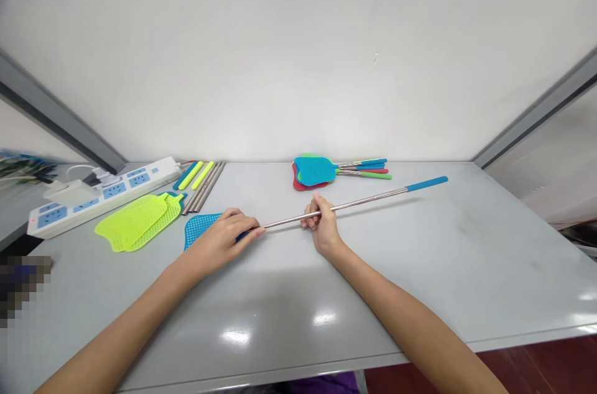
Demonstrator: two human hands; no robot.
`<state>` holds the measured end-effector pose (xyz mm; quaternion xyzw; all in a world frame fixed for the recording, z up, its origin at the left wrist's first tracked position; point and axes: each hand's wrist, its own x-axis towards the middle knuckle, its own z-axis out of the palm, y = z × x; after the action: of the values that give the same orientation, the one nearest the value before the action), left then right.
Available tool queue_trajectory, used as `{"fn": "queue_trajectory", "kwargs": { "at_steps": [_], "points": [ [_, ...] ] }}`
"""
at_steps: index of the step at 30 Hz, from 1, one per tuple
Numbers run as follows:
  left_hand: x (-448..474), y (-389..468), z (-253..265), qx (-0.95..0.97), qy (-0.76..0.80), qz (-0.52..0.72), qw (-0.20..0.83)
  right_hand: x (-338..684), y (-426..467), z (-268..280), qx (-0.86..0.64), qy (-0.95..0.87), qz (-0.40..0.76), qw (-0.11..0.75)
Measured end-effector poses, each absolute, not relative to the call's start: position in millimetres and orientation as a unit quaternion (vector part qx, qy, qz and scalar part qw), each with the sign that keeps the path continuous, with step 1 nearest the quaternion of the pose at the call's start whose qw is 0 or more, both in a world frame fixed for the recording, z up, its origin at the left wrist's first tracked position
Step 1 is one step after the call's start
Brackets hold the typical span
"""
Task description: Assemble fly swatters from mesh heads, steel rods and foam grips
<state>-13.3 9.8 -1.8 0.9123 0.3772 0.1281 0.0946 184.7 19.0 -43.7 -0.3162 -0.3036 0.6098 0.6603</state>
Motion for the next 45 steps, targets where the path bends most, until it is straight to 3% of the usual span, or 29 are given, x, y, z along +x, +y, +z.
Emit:
{"fn": "queue_trajectory", "kwargs": {
  "at_steps": [19,45],
  "points": [
    [-19,12,-5,0.911,0.367,0.136,0.131,195,27,-45,-0.326,-0.184,0.54,0.753],
    [-13,12,-22,0.909,0.374,0.129,0.134,197,31,-46,-0.353,-0.206,0.547,0.73]
  ]
}}
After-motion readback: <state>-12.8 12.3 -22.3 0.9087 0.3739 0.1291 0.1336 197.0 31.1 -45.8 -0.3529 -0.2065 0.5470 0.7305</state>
